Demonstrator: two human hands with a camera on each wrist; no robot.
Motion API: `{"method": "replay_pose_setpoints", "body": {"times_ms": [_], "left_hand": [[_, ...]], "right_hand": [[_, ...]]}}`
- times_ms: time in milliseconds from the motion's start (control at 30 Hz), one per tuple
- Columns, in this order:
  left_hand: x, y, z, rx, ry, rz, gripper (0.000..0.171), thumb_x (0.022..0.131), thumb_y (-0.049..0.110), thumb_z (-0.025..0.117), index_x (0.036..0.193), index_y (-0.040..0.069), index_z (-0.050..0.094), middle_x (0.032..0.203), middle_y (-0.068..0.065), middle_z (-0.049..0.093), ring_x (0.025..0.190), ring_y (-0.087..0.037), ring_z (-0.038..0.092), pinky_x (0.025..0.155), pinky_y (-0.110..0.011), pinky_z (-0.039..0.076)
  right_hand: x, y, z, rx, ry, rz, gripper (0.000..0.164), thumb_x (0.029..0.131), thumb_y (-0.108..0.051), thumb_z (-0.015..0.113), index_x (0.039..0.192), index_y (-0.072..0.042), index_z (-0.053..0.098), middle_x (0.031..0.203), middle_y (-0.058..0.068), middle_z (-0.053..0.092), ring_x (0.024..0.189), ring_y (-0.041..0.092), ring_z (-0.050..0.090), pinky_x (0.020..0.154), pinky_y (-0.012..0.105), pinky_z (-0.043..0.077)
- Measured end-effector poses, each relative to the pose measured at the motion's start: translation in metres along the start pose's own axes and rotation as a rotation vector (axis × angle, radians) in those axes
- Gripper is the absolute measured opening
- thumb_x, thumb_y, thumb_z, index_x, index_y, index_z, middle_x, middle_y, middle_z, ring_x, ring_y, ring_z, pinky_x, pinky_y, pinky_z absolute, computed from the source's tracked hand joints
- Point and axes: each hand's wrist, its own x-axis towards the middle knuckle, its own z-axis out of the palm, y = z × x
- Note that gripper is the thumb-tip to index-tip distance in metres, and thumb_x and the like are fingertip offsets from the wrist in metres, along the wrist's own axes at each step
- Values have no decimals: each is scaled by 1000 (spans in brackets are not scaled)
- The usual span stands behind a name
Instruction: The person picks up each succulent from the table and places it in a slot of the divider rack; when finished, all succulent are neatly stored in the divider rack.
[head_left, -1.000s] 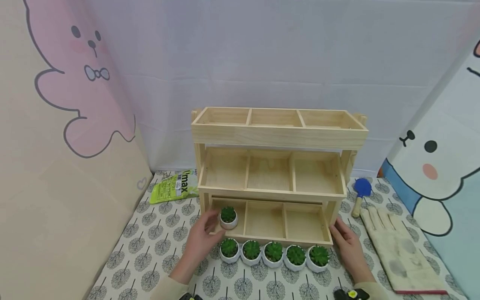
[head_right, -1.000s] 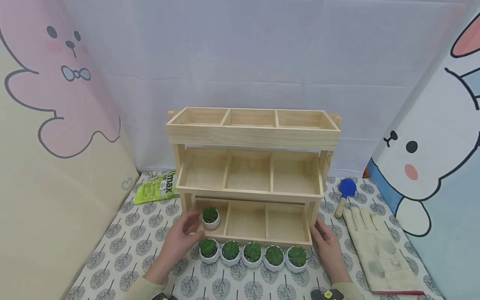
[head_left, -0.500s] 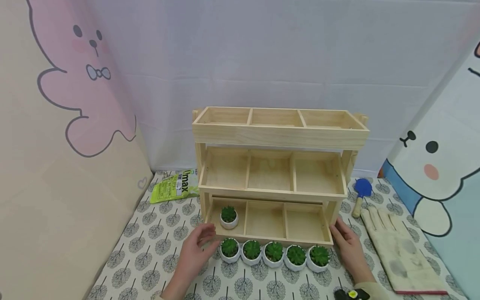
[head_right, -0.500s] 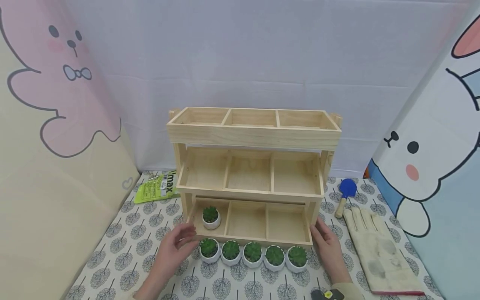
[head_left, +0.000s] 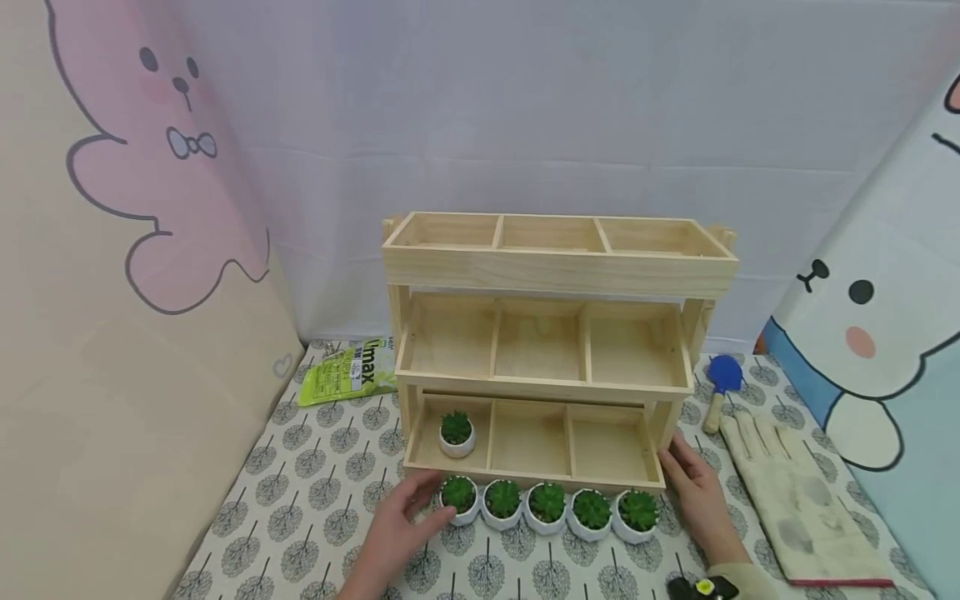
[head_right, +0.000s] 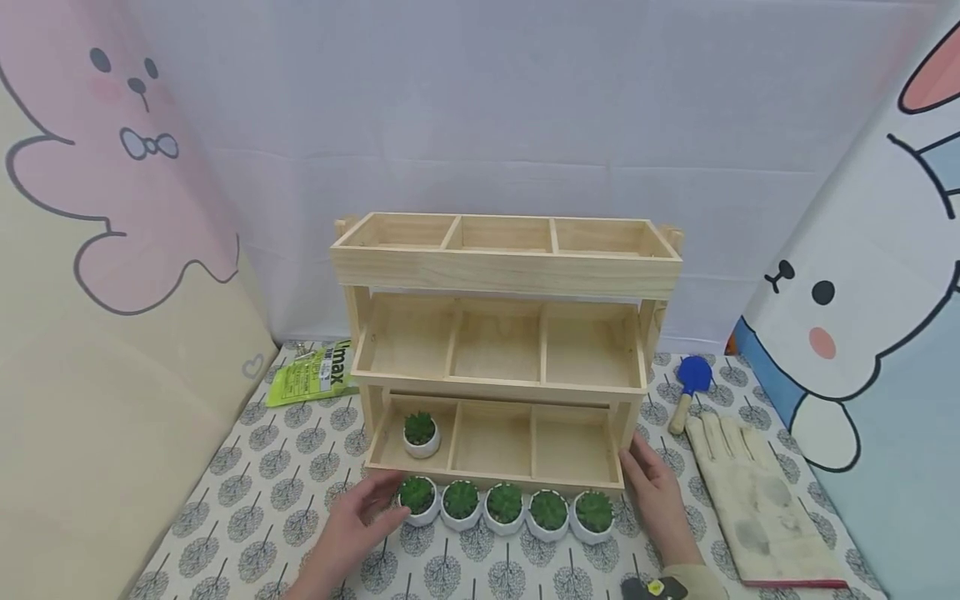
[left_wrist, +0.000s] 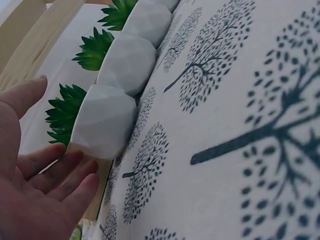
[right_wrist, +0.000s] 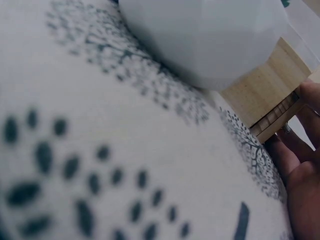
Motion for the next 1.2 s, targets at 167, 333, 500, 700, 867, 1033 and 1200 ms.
{"method": "replay_pose_setpoints", "body": {"times_ms": [167,333,500,700,867,1033,1200], "left_hand": [[-2,-3,6,41,-16,21,65,84,26,89,142,15,61,145,-13,58,134,-35,56,110,-39,46],[-3,-6,11,60,-2,35,67,82,26,91,142,17,61,145,-10,58,135,-34,55,111,-39,45],[-2,-10,14,75,4,44,68,82,22,91,142,16,61,143,-9,57,135,-33,55,111,-39,45],[-1,-12,18,113,16,26,70,80,19,92,142,14,59,140,-8,56,133,-28,56,111,-36,46],[-2,-10,20,148,32,26,71,79,17,92,142,13,58,138,-6,57,129,-27,58,110,-38,47],[-2,-8,22,168,51,52,70,79,17,92,140,11,59,137,-8,59,126,-28,60,108,-42,49],[-1,-9,23,170,59,58,68,79,15,92,139,10,59,136,-8,59,124,-27,61,107,-42,50]], "right_hand": [[-1,-1,0,7,-4,3,64,110,-41,50,166,-20,27,166,18,30,150,36,31,97,8,41],[-1,-1,0,10,-5,5,64,110,-41,50,166,-19,28,166,19,30,150,34,32,98,8,41],[-1,-2,0,7,-6,8,64,110,-41,50,166,-19,27,166,20,29,151,35,31,98,8,41],[-1,-2,1,-13,3,9,64,110,-42,50,166,-19,28,166,19,31,149,38,33,97,7,41],[-1,-4,1,-2,9,9,63,110,-41,51,165,-19,29,165,17,33,148,37,35,96,8,43],[-1,-5,1,11,7,6,62,110,-39,51,165,-19,30,165,17,33,148,35,34,97,8,42],[-2,-6,0,6,5,-4,62,111,-37,51,165,-18,30,165,18,33,147,28,36,97,8,42]]}}
